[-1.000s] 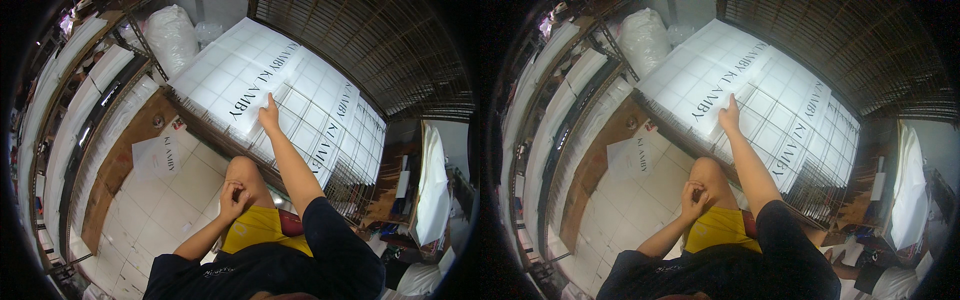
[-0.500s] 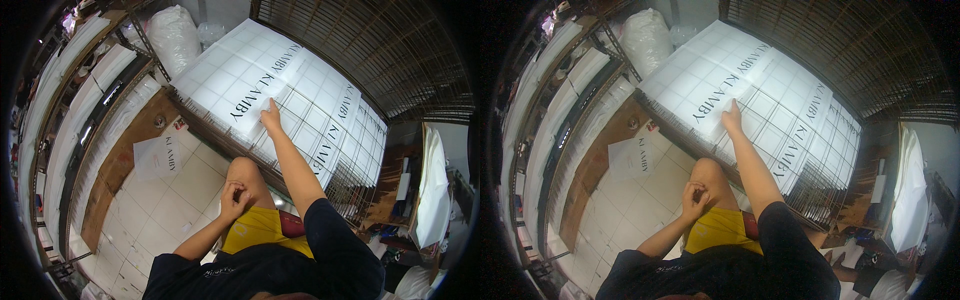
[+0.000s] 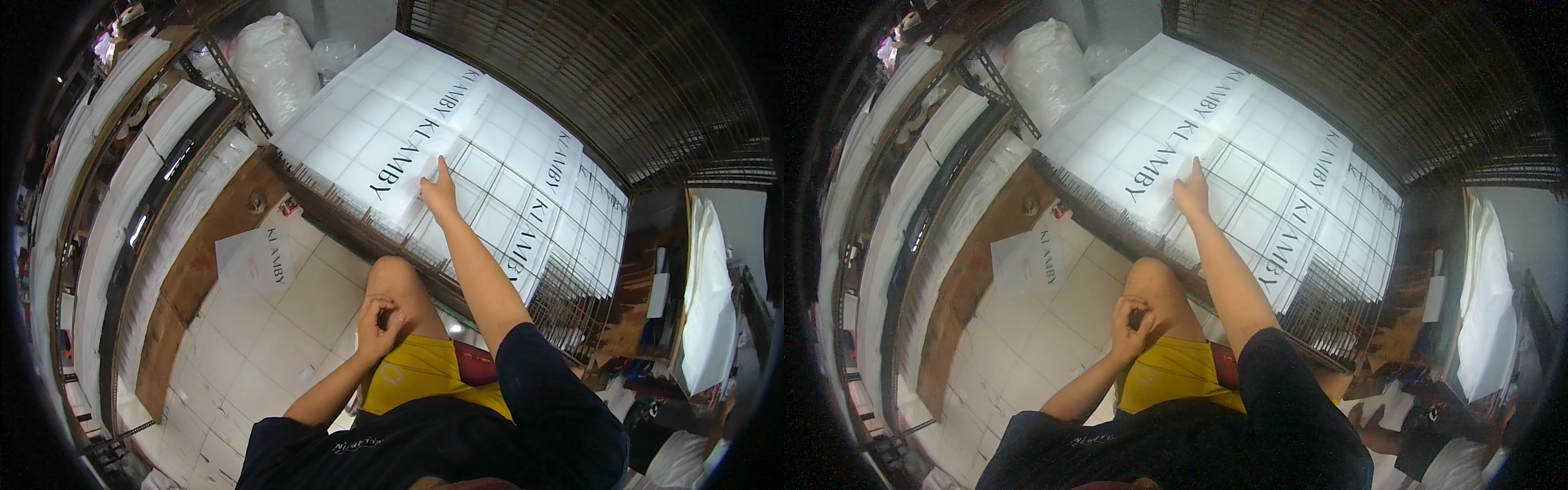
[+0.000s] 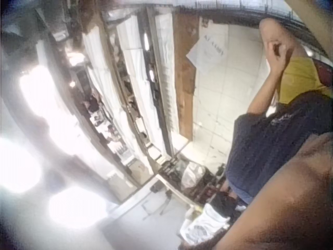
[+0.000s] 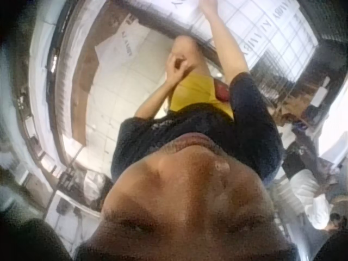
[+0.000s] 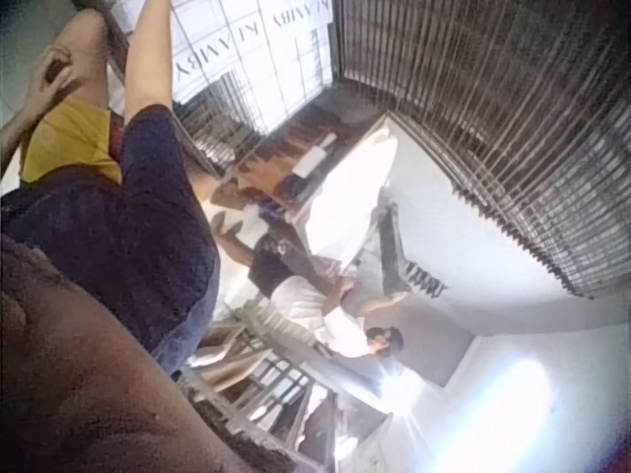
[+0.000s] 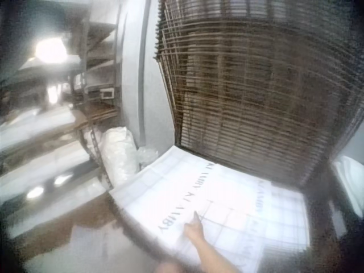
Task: The person repeatedly picks up white sheets of paper from a table and places them into a wire rack. The task is performed one sheet at a time in a repetitive loop.
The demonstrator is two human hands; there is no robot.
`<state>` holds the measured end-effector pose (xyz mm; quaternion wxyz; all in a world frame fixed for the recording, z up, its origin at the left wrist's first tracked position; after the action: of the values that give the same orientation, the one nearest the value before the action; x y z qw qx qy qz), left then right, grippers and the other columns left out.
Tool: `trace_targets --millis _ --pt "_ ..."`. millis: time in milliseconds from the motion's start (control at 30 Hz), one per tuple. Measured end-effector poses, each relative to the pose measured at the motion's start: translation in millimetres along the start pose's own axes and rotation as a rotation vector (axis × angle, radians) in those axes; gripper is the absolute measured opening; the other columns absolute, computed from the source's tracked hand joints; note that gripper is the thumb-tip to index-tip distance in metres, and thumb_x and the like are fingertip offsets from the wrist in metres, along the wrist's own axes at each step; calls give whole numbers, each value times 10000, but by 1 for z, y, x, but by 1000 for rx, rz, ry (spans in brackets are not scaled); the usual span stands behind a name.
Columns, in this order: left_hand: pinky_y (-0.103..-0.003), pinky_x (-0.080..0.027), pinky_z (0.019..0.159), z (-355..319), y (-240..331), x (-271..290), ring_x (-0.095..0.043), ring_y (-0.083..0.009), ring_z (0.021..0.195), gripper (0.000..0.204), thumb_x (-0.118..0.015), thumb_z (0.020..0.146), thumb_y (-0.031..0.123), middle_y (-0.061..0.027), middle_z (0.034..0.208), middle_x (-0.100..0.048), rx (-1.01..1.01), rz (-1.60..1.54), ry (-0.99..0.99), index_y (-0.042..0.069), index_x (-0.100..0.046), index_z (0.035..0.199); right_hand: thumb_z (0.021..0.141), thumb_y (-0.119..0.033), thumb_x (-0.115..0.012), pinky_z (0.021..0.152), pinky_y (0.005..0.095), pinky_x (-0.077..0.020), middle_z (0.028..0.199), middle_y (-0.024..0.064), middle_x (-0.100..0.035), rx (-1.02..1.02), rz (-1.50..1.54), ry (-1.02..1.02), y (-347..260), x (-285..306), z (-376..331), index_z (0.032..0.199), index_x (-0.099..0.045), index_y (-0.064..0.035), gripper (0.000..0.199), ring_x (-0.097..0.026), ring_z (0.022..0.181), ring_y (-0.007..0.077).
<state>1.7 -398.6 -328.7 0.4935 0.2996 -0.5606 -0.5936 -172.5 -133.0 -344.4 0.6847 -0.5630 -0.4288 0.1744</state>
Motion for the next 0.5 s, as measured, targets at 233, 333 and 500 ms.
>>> trace_targets --millis 233,333,500 --pt "-306 -440 753 -1 -3 0 -537 -231 861 196 -669 772 95 -109 934 -536 1 27 3 17 -527 884 800 -108 -651 770 315 -506 1252 204 -511 156 78 82 -19 76 -50 1334 -400 -15 597 -643 890 215" --pt "-298 -423 712 1 -1 -4 -515 -221 814 193 -666 777 100 -104 914 -529 -3 30 -15 20 -524 881 840 -79 -635 669 243 -513 1219 126 -551 293 138 133 -33 155 -67 1294 -473 -55 483 -620 880 131" --pt "-281 -402 710 -12 -11 4 -494 -197 794 197 -672 779 110 -88 887 -520 60 110 -15 33 -529 889 931 -200 -482 856 314 -470 1167 90 -582 881 139 317 -206 320 -125 1173 -535 4 321 -572 1052 192"
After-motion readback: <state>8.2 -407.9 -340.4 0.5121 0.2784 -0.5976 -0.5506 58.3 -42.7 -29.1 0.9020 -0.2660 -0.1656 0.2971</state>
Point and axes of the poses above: each hand's wrist, its own z-axis towards the middle knuckle, its own x-axis out of the back of the hand, y = z × x, the point moved 2 cm from there along z, towards the middle knuckle
